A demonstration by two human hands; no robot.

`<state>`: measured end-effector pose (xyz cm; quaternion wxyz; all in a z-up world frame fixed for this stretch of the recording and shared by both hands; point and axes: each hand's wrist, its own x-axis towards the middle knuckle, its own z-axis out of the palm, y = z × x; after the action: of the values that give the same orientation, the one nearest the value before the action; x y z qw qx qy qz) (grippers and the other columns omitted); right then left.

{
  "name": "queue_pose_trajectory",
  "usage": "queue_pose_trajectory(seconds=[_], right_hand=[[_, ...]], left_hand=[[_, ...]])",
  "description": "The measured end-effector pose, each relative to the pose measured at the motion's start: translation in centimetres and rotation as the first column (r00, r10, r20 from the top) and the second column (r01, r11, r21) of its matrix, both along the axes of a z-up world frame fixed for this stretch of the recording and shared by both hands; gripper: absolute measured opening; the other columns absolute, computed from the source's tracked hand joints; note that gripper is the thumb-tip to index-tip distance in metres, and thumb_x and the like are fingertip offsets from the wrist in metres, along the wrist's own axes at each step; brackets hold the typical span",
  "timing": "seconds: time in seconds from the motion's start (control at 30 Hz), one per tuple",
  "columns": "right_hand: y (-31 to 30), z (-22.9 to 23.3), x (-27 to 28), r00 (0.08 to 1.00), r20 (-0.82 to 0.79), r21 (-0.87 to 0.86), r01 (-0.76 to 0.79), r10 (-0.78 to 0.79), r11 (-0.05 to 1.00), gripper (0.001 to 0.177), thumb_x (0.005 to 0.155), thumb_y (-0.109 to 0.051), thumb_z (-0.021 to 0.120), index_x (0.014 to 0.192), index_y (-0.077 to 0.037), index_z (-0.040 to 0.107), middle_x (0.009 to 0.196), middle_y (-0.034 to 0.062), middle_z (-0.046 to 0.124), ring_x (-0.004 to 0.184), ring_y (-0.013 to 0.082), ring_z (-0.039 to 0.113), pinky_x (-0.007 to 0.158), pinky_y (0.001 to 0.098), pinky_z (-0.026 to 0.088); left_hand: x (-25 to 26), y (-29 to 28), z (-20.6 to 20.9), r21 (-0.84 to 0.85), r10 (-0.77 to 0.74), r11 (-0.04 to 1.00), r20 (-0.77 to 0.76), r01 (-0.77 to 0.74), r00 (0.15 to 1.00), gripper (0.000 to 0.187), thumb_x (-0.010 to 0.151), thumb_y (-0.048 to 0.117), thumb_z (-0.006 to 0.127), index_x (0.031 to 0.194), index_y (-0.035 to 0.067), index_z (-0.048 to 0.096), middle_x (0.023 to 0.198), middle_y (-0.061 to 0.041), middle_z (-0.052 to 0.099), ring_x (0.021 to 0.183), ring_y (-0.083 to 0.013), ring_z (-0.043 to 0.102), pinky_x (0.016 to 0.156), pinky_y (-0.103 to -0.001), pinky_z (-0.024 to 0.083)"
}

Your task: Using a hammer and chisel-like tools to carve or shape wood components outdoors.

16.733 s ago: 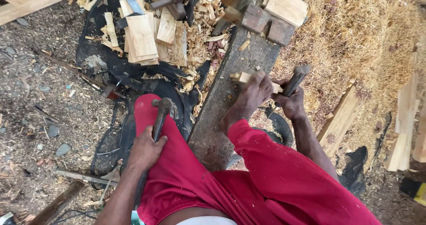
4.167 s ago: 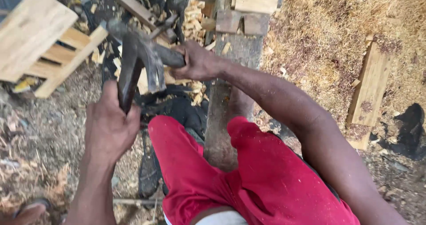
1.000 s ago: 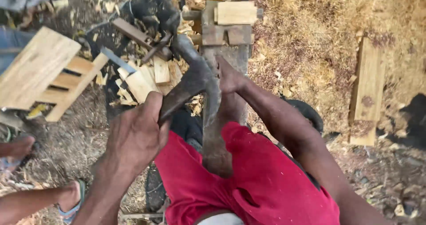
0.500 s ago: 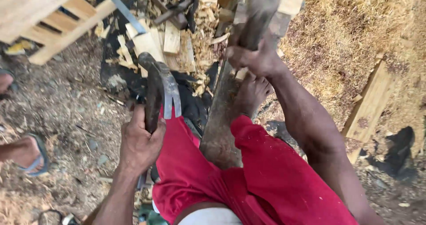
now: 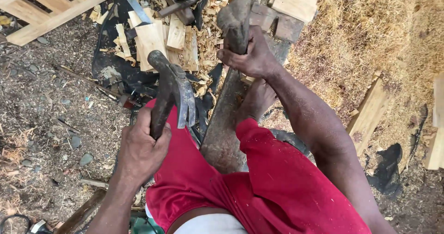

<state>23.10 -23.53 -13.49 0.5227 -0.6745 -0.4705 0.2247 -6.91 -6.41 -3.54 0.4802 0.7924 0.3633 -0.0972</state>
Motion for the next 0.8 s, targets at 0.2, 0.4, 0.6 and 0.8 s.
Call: queue_pose_trajectory(seconds=[0.2, 0.4, 0.6, 0.8], right_hand=[[0.1, 0.2, 0.3, 0.999, -0.018, -0.053, -0.033, 0.032, 0.998, 0.024, 0.1, -0.017, 0.076, 0.089, -0.007, 0.057, 0.081, 0.0005, 0.061, 0.077, 0.007, 0.064, 0.073, 0.0277, 0.06], [0.1, 1.5, -0.1, 0.993, 0.114, -0.09, 0.046, -0.036, 0.995, 0.029, 0.098, -0.021, 0.084, 0.088, -0.006, 0.061, 0.077, 0.0016, 0.061, 0.069, 0.01, 0.062, 0.066, 0.0287, 0.056], [0.7, 2.4, 0.1, 0.996, -0.082, -0.147, 0.011, -0.023, 0.989, 0.03, 0.097, -0.024, 0.08, 0.079, -0.009, 0.06, 0.067, -0.0027, 0.061, 0.06, 0.0066, 0.062, 0.058, 0.0265, 0.054], [1.0, 2.2, -0.3, 0.999, -0.044, -0.135, 0.003, -0.009, 0.991, 0.026, 0.096, -0.019, 0.081, 0.084, -0.006, 0.063, 0.071, -0.0019, 0.06, 0.065, 0.0077, 0.058, 0.06, 0.0271, 0.051]], left_hand=[[0.4, 0.8, 0.0, 0.128, -0.066, 0.991, 0.219, 0.038, 0.973, 0.023, 0.09, 0.013, 0.068, 0.108, 0.009, 0.053, 0.064, -0.008, 0.066, 0.059, -0.0223, 0.074, 0.05, -0.039, 0.055], [1.9, 1.6, 2.9, 0.277, -0.136, 0.96, 0.341, 0.039, 0.93, 0.027, 0.093, 0.008, 0.069, 0.114, 0.005, 0.051, 0.066, -0.01, 0.064, 0.063, -0.0223, 0.074, 0.054, -0.038, 0.055], [2.7, 1.9, 4.9, 0.323, -0.162, 0.945, 0.337, 0.048, 0.927, 0.025, 0.095, 0.009, 0.071, 0.111, 0.005, 0.052, 0.061, -0.007, 0.06, 0.056, -0.019, 0.07, 0.051, -0.037, 0.052], [4.5, 4.9, 7.9, 0.476, -0.236, 0.878, 0.514, -0.046, 0.825, 0.019, 0.109, 0.01, 0.064, 0.121, 0.003, 0.052, 0.092, -0.006, 0.062, 0.079, -0.0158, 0.067, 0.068, -0.031, 0.056]])
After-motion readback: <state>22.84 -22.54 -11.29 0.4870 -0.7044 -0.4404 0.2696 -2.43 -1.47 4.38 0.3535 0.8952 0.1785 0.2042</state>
